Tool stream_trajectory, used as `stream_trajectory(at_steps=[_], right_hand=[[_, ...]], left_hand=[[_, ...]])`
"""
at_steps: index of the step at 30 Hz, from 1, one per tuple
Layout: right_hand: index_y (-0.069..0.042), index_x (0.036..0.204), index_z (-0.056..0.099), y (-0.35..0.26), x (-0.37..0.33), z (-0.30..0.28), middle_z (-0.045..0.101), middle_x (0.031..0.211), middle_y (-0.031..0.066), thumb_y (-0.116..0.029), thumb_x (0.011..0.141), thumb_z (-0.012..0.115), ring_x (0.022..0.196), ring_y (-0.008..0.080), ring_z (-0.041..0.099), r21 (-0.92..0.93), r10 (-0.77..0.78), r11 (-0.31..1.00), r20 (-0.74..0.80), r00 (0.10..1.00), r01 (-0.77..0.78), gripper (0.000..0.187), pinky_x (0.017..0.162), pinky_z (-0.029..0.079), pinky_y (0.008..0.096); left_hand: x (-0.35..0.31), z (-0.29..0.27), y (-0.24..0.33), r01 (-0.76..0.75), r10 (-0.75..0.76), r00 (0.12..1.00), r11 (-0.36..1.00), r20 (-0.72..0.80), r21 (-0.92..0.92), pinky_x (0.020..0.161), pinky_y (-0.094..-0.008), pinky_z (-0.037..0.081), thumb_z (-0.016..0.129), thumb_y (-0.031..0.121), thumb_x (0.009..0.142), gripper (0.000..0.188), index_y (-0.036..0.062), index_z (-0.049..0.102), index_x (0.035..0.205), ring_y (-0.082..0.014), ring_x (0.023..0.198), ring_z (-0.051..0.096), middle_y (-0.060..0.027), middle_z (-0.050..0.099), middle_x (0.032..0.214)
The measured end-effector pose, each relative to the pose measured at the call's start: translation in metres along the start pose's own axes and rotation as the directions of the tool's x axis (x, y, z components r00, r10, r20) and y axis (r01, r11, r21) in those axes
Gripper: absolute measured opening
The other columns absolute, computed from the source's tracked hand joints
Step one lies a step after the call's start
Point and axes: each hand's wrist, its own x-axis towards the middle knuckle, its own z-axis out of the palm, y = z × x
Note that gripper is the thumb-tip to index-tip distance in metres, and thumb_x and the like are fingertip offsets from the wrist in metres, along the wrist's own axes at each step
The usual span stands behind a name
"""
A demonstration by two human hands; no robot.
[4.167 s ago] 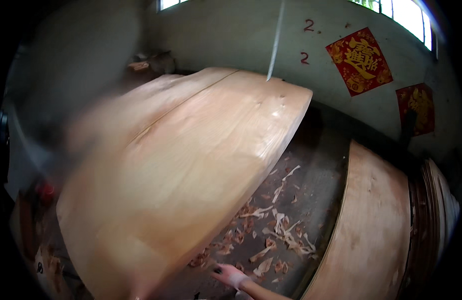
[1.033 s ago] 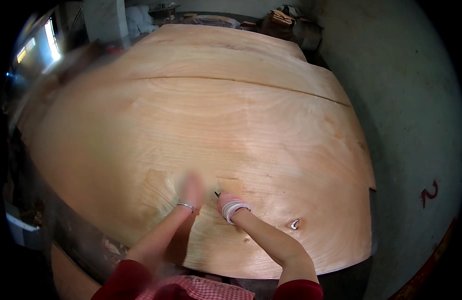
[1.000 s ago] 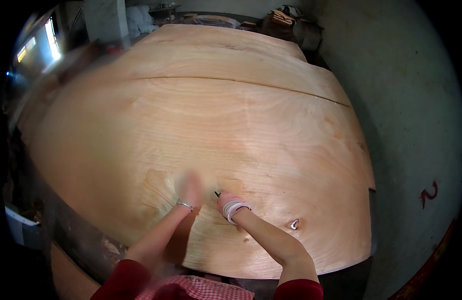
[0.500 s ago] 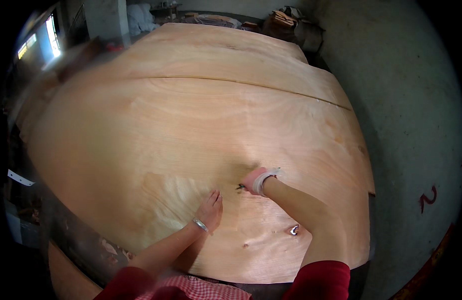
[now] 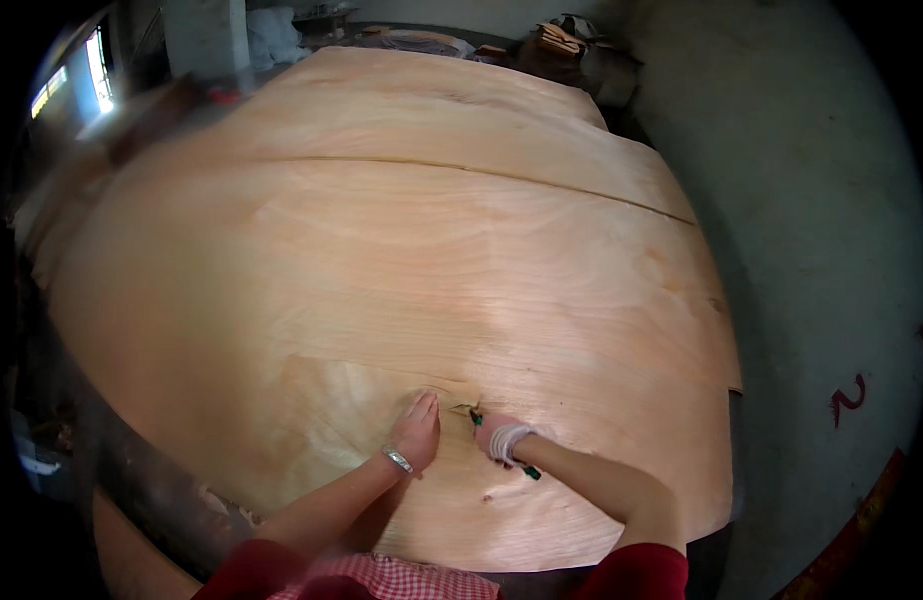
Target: The person places large plywood sheets on a work table, identifies small defects, and applies white adhesive patches and tape to repair the surface using a small blade.
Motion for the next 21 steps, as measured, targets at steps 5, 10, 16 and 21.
stream_trajectory(at_steps=[5, 10, 16, 21], right_hand=[[-0.001, 0.077, 0.05, 0.011, 0.003, -0.003, 0.053, 0.053, 0.0107, -0.027, 0.081, 0.05, 0.041, 0.0198, 0.053, 0.362, -0.01, 0.918, -0.387, 0.922, 0.162, 0.026, 0.037, 0.044, 0.0332], [-0.004, 0.071, 0.045, -0.001, 0.004, 0.008, 0.044, 0.047, 0.0066, -0.023, 0.073, 0.063, 0.034, 0.0185, 0.044, 0.728, 0.037, 0.659, -0.283, 0.958, 0.189, 0.026, 0.031, 0.036, 0.0323], [-0.008, 0.067, 0.045, -0.006, -0.032, 0.005, 0.039, 0.046, 0.0028, -0.019, 0.071, 0.066, 0.032, 0.0163, 0.038, 0.916, -0.08, 0.372, -0.13, 0.988, 0.151, 0.024, 0.03, 0.032, 0.0304], [-0.008, 0.064, 0.046, -0.014, -0.04, 0.015, 0.041, 0.047, 0.0024, -0.02, 0.072, 0.066, 0.034, 0.0151, 0.04, 0.901, -0.145, 0.353, -0.212, 0.966, 0.251, 0.024, 0.031, 0.033, 0.0292]], left_hand=[[0.006, -0.009, 0.007, -0.006, 0.004, 0.999, 0.999, -0.037, -0.041, 0.096, -0.036, 0.035, 0.041, 0.005, 0.081, 0.032, -0.0115, 0.049, 0.108, -0.0336, 0.112, 0.043, -0.0234, 0.048, 0.115], [0.005, -0.012, 0.002, -0.008, 0.007, 1.0, 0.999, -0.029, -0.048, 0.095, -0.036, 0.036, 0.042, 0.006, 0.081, 0.033, -0.0112, 0.048, 0.108, -0.0341, 0.11, 0.044, -0.0221, 0.047, 0.117], [0.003, -0.007, -0.006, -0.028, 0.029, 1.0, 0.995, -0.012, 0.094, 0.089, -0.0375, 0.04, 0.041, 0.008, 0.081, 0.033, -0.0042, 0.049, 0.11, -0.0332, 0.106, 0.047, -0.0184, 0.047, 0.118], [0.021, -0.005, 0.002, 0.323, -0.352, 0.864, 0.936, 0.36, 0.141, 0.076, -0.0391, 0.046, 0.045, 0.011, 0.077, 0.03, 0.005, 0.052, 0.106, -0.033, 0.092, 0.055, -0.0164, 0.053, 0.11]])
